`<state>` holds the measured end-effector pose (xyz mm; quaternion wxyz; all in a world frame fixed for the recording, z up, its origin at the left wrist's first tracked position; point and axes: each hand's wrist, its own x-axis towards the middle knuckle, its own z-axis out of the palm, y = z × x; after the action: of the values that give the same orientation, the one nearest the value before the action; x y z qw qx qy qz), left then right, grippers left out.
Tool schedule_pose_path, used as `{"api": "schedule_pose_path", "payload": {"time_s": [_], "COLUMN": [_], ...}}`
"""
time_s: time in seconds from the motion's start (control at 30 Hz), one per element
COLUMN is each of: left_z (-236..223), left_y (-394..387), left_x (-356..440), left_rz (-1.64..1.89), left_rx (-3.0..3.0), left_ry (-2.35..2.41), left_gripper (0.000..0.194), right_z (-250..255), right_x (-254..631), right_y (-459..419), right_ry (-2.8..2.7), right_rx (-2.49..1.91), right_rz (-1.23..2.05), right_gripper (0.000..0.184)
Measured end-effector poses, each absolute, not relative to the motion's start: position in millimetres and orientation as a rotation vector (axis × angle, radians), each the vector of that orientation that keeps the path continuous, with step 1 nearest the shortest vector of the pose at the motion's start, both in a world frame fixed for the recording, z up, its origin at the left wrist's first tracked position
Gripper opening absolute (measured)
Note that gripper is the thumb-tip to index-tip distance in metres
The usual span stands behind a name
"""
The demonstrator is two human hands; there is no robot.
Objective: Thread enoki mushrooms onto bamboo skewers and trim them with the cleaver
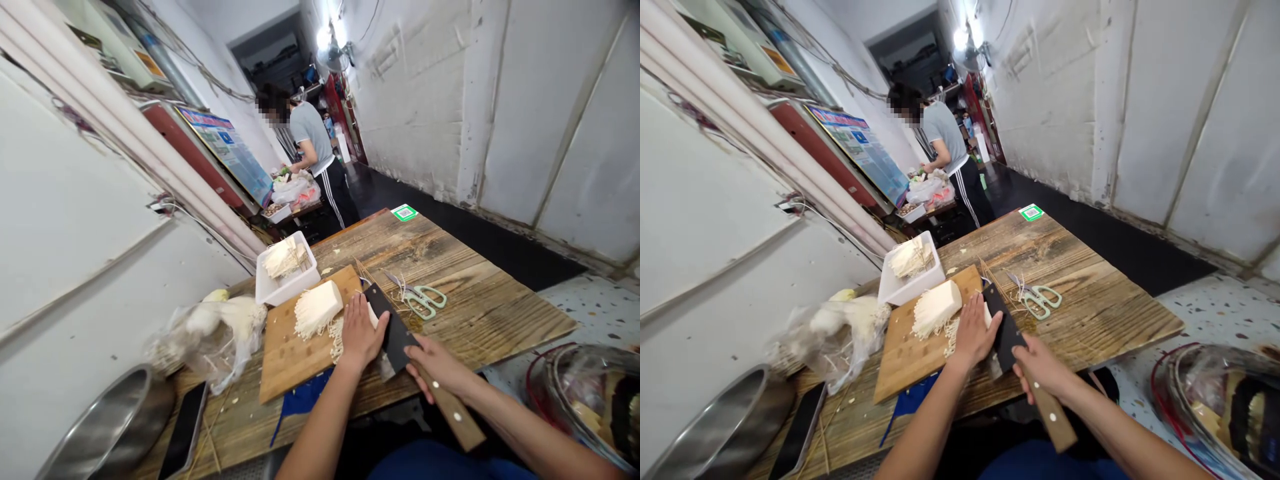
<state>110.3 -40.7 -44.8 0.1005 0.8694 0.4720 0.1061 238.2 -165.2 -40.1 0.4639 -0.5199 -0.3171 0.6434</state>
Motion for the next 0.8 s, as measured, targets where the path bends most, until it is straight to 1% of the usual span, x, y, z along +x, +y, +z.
{"api": "schedule_pose_path", "payload": {"time_s": [0.1,0.2,0.27,0.33,0.43,0.5,0.53,0.67,0.8], "left_z": [-49,-48,-40,-26,5,21,27,25,7], "left_y": [-38,-41,-46,-49,-38,-17,-5,40,52], "left_x": [110,108,103,93,69,54,48,39,39], "left_rz": [0.308,0.241,0.21,0.252,0.491,0.691,0.731,0.587,0.502], "left_rx": [2.581,2.596,2.555,2.505,2.431,2.395,2.422,2.373,2.332], "left_ry": [1.426,1.429,1.406,1.365,1.364,1.405,1.406,1.36,1.349], "left_gripper": [0.08,0.082,0.083,0.079,0.063,0.06,0.061,0.062,0.062], "right_z": [-29,-19,-13,-8,-5,-6,-8,-18,-23], "right_x": [276,297,296,289,273,263,257,233,214], "right_y": [-176,-183,-178,-166,-143,-130,-124,-109,-100], "right_ry": [-0.888,-0.899,-0.796,-0.661,-0.543,-0.531,-0.539,-0.582,-0.603], "right_rx": [-1.36,-1.448,-1.396,-1.288,-1.184,-1.167,-1.161,-1.138,-1.131], "right_rz": [1.54,1.364,1.289,1.275,1.277,1.29,1.311,1.441,1.521], "right_gripper": [0.023,0.025,0.026,0.025,0.025,0.026,0.027,0.031,0.027]}}
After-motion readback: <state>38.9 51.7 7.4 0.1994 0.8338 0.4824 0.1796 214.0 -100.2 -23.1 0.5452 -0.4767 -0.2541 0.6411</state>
